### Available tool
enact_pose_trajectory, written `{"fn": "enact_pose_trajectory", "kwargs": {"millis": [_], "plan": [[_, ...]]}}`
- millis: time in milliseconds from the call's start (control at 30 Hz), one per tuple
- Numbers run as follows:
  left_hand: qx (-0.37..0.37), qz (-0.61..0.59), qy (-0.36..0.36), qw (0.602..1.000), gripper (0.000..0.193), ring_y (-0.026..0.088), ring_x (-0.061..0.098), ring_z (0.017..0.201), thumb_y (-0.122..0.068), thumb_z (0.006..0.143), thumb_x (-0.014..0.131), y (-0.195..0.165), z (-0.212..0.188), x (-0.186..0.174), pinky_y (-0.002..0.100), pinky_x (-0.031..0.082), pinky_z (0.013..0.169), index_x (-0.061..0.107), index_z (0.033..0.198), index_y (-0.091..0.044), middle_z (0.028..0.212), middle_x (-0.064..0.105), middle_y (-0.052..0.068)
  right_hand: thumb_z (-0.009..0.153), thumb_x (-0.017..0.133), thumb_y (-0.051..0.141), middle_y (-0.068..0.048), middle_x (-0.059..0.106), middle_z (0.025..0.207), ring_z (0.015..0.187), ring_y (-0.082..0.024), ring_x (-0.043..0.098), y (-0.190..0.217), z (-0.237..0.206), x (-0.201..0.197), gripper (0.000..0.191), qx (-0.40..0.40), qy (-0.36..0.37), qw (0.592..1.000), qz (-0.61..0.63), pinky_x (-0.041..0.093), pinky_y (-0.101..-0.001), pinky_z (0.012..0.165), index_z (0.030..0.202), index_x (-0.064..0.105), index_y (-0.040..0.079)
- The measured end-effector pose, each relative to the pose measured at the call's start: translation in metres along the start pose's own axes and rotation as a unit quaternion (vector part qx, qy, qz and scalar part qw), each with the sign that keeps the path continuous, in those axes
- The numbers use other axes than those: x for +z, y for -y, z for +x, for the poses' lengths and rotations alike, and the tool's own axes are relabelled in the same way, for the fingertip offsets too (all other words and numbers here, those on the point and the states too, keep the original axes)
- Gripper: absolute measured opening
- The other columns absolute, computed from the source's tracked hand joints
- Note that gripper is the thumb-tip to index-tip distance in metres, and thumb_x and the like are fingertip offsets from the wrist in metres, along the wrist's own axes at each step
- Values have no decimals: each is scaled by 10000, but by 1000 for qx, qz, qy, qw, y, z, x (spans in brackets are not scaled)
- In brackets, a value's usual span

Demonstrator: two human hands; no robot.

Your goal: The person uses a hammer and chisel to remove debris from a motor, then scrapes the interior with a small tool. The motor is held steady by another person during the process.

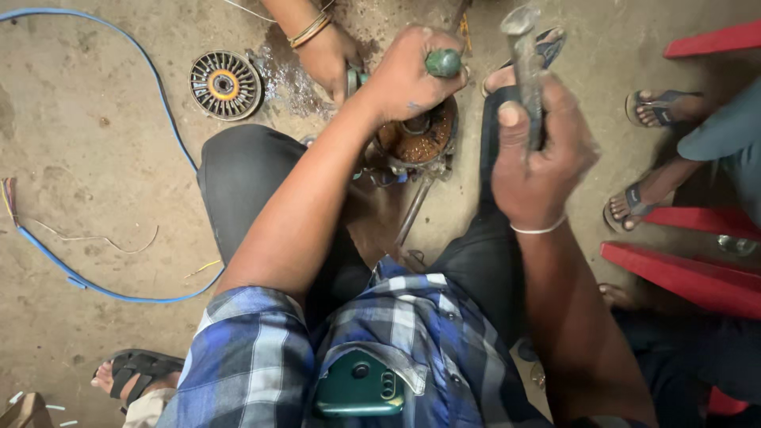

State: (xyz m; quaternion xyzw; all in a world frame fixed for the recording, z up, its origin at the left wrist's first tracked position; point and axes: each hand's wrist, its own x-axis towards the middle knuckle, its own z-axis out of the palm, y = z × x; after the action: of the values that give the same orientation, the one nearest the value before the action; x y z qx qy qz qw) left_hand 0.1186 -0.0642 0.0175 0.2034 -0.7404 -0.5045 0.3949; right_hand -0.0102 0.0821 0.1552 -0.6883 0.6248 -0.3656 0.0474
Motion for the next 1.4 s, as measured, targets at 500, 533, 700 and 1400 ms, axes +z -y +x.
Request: {"fn": "enact_pose_trajectory", "kwargs": {"millis": [500, 533, 700, 1400], "plan": [[14, -29, -18, 999, 285, 291, 510, 689, -153, 869, 735, -1, 3, 2, 413, 443, 674, 516, 761, -7, 717, 506, 149, 1212, 628, 281, -59, 765, 1110, 967, -233, 752, -3, 2, -6, 252, -12, 24, 1000, -15, 582, -335, 890, 1258, 640, 34], [15, -32, -17, 999, 279, 296, 513, 687, -154, 854, 735, -2, 3, 2, 412, 447, 672, 517, 760, -7, 717, 511, 149, 1211, 617, 288, -56, 764, 1114, 974, -232, 752, -2, 3, -7, 258, -17, 24, 999, -17, 582, -333, 894, 1257, 640, 35], [23, -7, -9, 1000, 293, 322, 533, 695, -162, 828, 743, -5, 5, 1, 419, 450, 670, 512, 764, 5, 735, 532, 165, 1216, 607, 320, -60, 758, 1117, 965, -244, 747, 4, 4, -8, 291, -23, 13, 1000, -16, 579, -337, 879, 1256, 641, 33], [-31, 17, 11, 999, 247, 318, 578, 684, -221, 822, 755, -17, -2, -7, 415, 489, 686, 614, 815, -18, 741, 606, 160, 1139, 694, 173, -176, 736, 1080, 913, -297, 746, -13, -16, -9, 246, 34, 17, 999, -31, 569, -357, 816, 1327, 661, 18]]}}
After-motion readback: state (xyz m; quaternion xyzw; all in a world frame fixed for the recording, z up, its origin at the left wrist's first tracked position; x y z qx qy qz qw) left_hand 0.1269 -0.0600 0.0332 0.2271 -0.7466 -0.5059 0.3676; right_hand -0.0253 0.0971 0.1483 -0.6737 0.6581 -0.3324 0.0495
